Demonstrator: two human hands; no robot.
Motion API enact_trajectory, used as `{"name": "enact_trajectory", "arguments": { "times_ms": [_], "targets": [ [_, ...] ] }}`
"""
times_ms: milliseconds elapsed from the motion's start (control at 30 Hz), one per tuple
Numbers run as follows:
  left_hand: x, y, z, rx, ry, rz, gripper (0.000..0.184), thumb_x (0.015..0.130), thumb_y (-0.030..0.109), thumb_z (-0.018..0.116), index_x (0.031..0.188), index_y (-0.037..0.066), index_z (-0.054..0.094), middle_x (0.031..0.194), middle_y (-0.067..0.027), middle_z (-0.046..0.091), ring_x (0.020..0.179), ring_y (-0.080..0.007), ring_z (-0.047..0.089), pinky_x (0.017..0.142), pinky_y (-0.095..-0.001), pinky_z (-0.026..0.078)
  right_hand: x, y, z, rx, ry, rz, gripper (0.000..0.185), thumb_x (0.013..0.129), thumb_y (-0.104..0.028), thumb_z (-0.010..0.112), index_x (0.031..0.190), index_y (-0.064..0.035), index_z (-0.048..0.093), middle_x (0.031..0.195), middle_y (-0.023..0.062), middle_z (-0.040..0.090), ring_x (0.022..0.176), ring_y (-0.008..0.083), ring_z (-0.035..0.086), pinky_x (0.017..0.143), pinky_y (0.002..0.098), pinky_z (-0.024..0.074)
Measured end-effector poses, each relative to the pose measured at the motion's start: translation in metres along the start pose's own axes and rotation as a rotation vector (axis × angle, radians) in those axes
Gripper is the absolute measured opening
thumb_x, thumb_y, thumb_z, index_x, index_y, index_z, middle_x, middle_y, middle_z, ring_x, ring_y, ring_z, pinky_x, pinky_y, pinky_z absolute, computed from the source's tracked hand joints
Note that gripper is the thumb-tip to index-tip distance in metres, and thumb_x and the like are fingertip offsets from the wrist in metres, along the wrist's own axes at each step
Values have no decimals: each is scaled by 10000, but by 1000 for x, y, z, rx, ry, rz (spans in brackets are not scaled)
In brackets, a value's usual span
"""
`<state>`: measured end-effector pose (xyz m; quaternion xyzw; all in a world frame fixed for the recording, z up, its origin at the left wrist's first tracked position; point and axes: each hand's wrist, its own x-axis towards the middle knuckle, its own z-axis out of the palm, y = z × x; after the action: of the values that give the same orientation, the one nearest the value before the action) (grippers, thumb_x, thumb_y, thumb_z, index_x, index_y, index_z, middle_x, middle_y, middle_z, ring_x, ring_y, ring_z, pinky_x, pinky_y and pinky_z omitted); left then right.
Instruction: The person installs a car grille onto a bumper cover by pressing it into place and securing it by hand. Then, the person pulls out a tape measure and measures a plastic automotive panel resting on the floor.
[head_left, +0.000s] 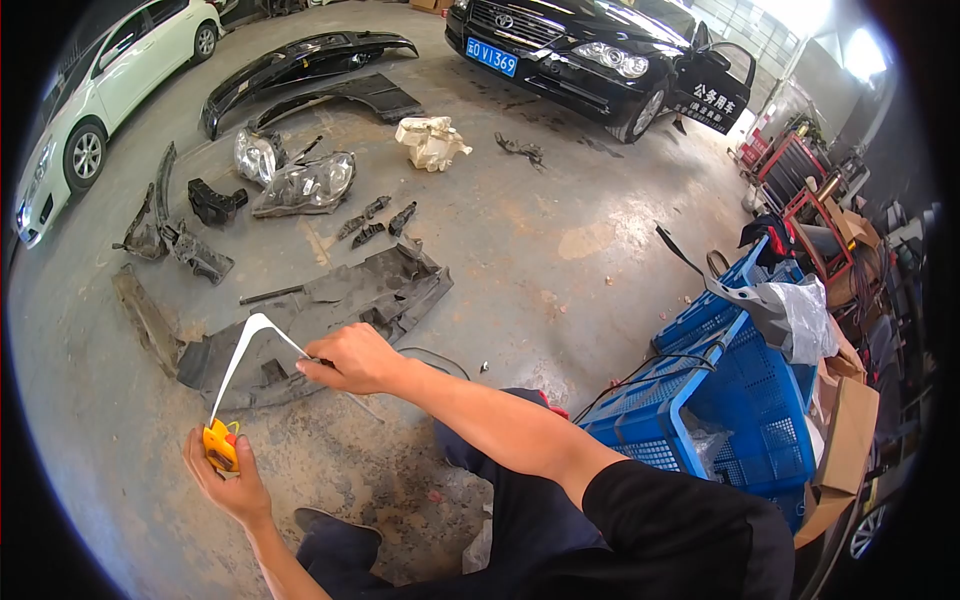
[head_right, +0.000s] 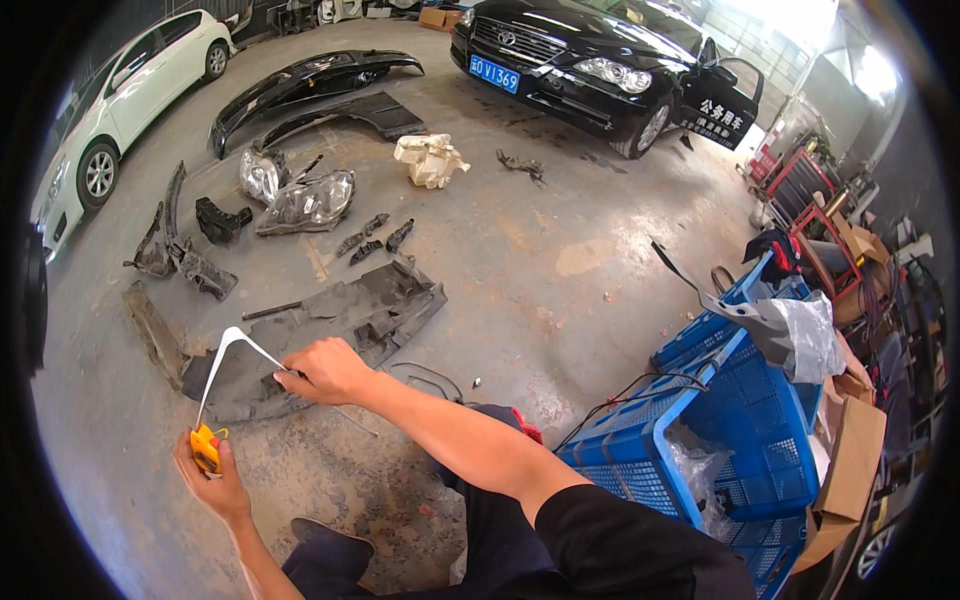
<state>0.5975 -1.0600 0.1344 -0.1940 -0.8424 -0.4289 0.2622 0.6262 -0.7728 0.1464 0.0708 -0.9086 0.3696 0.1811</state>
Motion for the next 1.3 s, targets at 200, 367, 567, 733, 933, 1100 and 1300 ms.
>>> {"name": "enact_trajectory", "arguments": {
  "times_ms": [200,367,567,733,933,1100,1300],
  "targets": [
    [0,-3,1,22,23,37,525,917,206,689,1349,-37,514,1340,-176,523,1243,-315,528,1043,-408,432,0,5,3,6,32,-23,314,941,-330,610,882,-47,732,703,159,673,637,389,626,608,471,485],
    [1,-1,0,20,19,29,520,925,213,679,1352,-34,515,1339,-173,524,1246,-312,528,1042,-407,433,0,4,4,5,39,-28,316,946,-326,604,865,-43,720,693,161,667,638,394,623,608,476,483],
    [1,1,0,13,16,29,519,928,222,676,1351,-34,518,1339,-173,524,1247,-308,529,1041,-403,436,0,4,3,1,40,-31,320,945,-326,605,845,-40,708,686,160,660,636,399,620,603,482,480],
    [1,-1,0,4,15,28,520,930,229,671,1350,-36,518,1340,-174,524,1248,-308,528,1043,-403,434,0,3,3,11,39,-31,312,943,-323,606,861,-41,712,686,163,661,634,397,619,602,481,480],
    [1,-1,-1,21,14,28,525,935,243,664,1351,-39,513,1339,-179,524,1247,-310,529,1042,-403,435,0,4,4,10,34,-29,305,943,-320,606,878,-44,718,693,162,666,632,394,619,600,478,479],
    [1,-1,-2,26,14,23,525,942,254,654,1354,-39,511,1337,-181,524,1243,-312,529,1035,-403,440,0,3,3,7,28,-29,309,945,-322,602,873,-45,717,688,157,664,626,393,616,597,477,476],
    [2,-2,-2,56,46,26,466,945,205,611,1333,-36,520,1318,-180,542,1226,-314,537,1058,-399,417,0,5,4,-6,22,-26,317,951,-332,596,873,-50,717,682,154,660,622,394,612,595,480,472]
  ]
}}
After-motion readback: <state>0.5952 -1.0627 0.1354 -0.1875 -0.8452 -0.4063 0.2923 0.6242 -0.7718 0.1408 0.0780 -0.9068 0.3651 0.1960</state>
